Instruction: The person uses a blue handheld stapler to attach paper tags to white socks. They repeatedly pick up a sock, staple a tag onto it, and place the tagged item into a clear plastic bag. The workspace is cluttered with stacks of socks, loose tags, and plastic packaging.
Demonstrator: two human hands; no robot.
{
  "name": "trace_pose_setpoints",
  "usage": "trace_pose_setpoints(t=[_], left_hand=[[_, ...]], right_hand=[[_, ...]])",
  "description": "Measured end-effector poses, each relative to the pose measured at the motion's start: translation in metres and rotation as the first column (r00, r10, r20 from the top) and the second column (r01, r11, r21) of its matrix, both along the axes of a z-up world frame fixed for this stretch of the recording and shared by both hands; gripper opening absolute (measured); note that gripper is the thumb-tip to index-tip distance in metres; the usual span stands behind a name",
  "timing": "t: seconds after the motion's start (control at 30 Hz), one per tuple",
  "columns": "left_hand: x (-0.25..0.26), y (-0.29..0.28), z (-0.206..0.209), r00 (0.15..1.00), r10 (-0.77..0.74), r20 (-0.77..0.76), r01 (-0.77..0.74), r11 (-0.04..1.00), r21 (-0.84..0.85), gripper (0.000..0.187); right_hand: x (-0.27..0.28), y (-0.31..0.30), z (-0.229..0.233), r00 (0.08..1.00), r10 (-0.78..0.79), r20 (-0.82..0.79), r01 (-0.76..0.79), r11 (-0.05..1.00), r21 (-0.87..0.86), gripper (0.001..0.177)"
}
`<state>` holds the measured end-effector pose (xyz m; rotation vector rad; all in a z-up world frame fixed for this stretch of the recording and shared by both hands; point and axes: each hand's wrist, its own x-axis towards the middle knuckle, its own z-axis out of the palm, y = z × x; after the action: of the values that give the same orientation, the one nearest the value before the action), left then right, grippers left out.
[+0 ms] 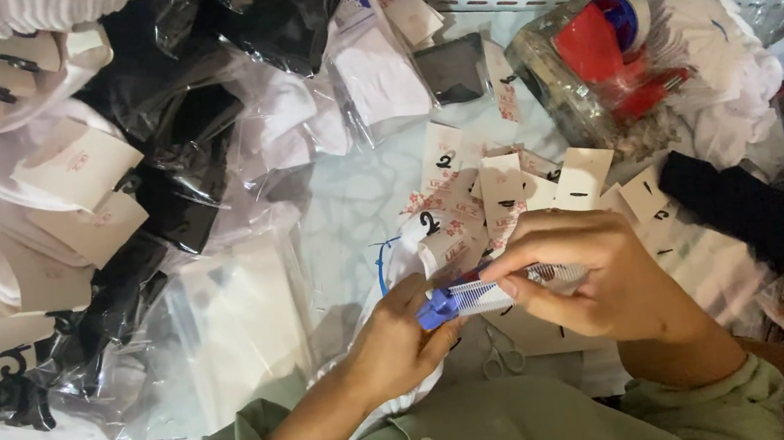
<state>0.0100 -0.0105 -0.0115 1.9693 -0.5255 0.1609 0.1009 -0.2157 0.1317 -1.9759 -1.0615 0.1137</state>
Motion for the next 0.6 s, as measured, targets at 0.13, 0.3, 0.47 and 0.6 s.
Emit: trace_pose_setpoints(t=[0.13,0.3,0.47,0.6], left_hand=[[0.0,-0.002,0.002,1.0,-0.02,-0.002,0.02,0.998,0.052,0.051],[-0.005,-0.005,-0.005,1.0,-0.018,0.005,0.017,0.992,0.123,0.057],[-0.008,-0.005,-0.009,0.999,-0.034,-0.012,0.036,0.994,0.101,0.058],[-0.004,-0.001,-0.008,0.998,0.044,0.037,-0.042,0.998,-0.048,0.05]], right_hand=[[0.001,0.001,0.006,0.999,0.031,-0.011,-0.031,0.999,-0.021,0.01],[-0.002,0.0,0.006,0.989,0.083,-0.124,-0.094,0.992,-0.086,0.014],[0.0,-0.001,0.003,0.942,0.177,-0.286,-0.209,0.974,-0.085,0.023],[0.015,-0.011,-0.038,0.926,0.124,-0.358,-0.122,0.992,0.027,0.077]])
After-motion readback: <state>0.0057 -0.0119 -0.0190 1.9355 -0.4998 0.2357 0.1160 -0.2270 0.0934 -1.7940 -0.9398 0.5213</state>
